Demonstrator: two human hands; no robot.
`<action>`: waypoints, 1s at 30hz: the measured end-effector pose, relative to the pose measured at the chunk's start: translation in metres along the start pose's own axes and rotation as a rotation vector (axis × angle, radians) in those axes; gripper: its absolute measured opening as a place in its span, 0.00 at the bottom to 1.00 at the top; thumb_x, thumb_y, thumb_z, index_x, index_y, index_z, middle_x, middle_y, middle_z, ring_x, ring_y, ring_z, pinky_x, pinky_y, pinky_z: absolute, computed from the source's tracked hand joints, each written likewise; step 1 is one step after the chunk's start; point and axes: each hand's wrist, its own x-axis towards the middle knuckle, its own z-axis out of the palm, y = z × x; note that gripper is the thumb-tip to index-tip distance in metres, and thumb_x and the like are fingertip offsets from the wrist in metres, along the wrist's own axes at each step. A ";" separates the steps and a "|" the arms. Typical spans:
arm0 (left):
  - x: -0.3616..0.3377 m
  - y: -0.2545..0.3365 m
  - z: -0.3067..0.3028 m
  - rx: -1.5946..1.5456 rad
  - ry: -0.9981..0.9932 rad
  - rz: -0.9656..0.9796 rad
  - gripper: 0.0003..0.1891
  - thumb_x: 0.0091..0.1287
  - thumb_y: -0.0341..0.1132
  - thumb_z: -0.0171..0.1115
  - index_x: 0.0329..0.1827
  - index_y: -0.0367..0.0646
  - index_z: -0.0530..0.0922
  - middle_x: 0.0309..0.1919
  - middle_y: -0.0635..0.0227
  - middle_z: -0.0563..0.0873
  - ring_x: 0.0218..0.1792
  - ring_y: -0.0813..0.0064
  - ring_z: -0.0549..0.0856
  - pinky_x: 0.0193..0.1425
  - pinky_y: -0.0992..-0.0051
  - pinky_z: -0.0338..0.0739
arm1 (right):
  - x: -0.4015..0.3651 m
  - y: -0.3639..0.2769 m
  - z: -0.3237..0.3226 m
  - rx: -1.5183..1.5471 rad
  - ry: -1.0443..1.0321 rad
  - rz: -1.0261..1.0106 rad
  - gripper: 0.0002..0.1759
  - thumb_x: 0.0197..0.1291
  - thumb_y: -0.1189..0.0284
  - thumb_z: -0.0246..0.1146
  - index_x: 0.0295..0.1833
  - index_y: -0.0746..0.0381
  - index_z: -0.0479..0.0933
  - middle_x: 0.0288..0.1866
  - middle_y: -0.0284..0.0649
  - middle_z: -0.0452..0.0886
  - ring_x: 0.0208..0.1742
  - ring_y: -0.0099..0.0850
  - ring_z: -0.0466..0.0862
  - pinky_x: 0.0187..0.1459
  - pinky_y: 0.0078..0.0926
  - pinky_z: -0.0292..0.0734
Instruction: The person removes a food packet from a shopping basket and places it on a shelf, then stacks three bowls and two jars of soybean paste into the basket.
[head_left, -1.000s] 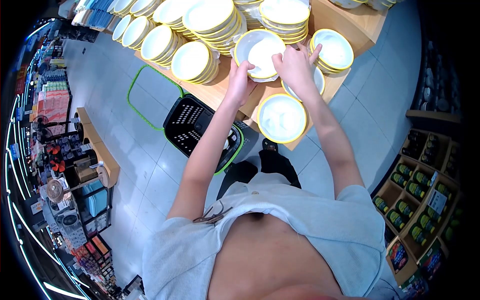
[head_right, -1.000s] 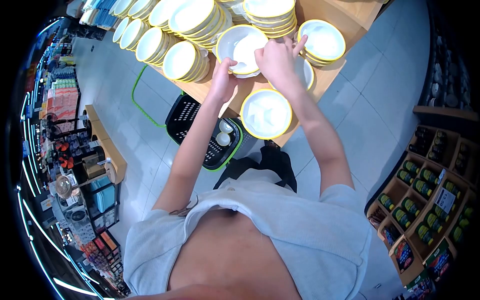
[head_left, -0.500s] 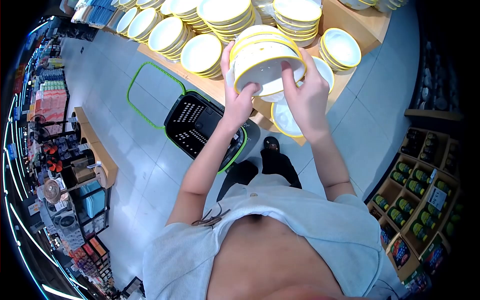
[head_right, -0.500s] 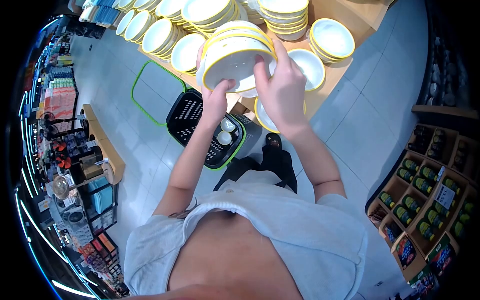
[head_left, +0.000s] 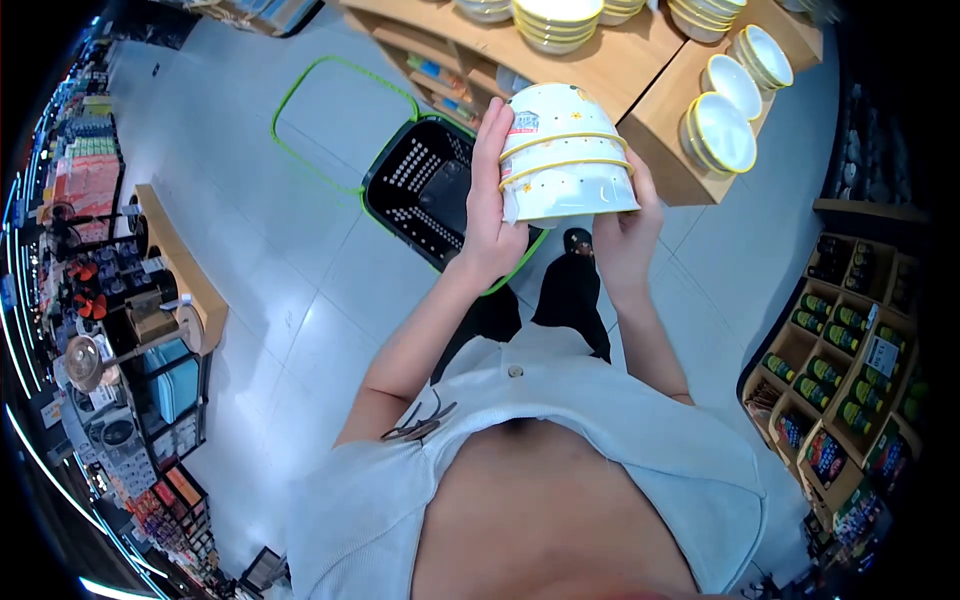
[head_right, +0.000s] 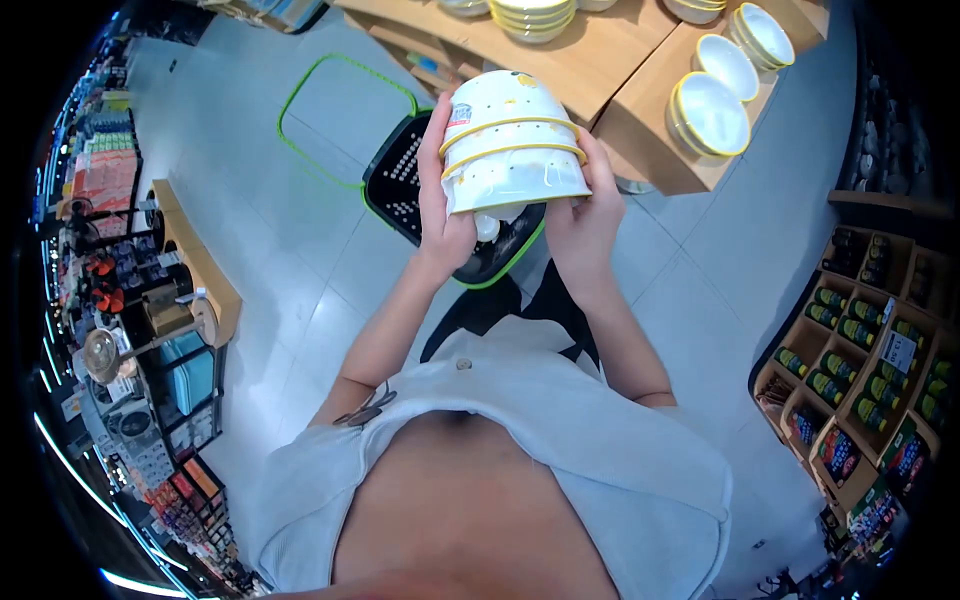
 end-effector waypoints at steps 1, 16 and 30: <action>-0.016 -0.001 -0.019 0.024 -0.017 -0.042 0.31 0.59 0.23 0.45 0.69 0.35 0.57 0.70 0.45 0.55 0.72 0.52 0.55 0.73 0.63 0.48 | -0.019 0.001 0.011 0.035 -0.048 0.087 0.20 0.58 0.82 0.55 0.57 0.69 0.70 0.39 0.42 0.82 0.38 0.23 0.81 0.37 0.19 0.76; -0.205 -0.078 -0.096 -0.011 -0.157 -1.003 0.32 0.54 0.18 0.44 0.67 0.42 0.62 0.61 0.54 0.71 0.63 0.61 0.71 0.68 0.70 0.61 | -0.209 0.122 0.062 -0.262 -0.523 0.843 0.19 0.60 0.65 0.57 0.51 0.68 0.71 0.43 0.56 0.80 0.48 0.50 0.81 0.49 0.39 0.74; -0.244 -0.372 -0.140 0.153 -0.143 -1.023 0.32 0.54 0.20 0.46 0.67 0.43 0.61 0.61 0.47 0.68 0.62 0.49 0.69 0.67 0.65 0.63 | -0.194 0.395 0.219 -0.098 -0.532 0.947 0.21 0.58 0.67 0.59 0.50 0.72 0.74 0.39 0.49 0.83 0.42 0.36 0.83 0.45 0.30 0.76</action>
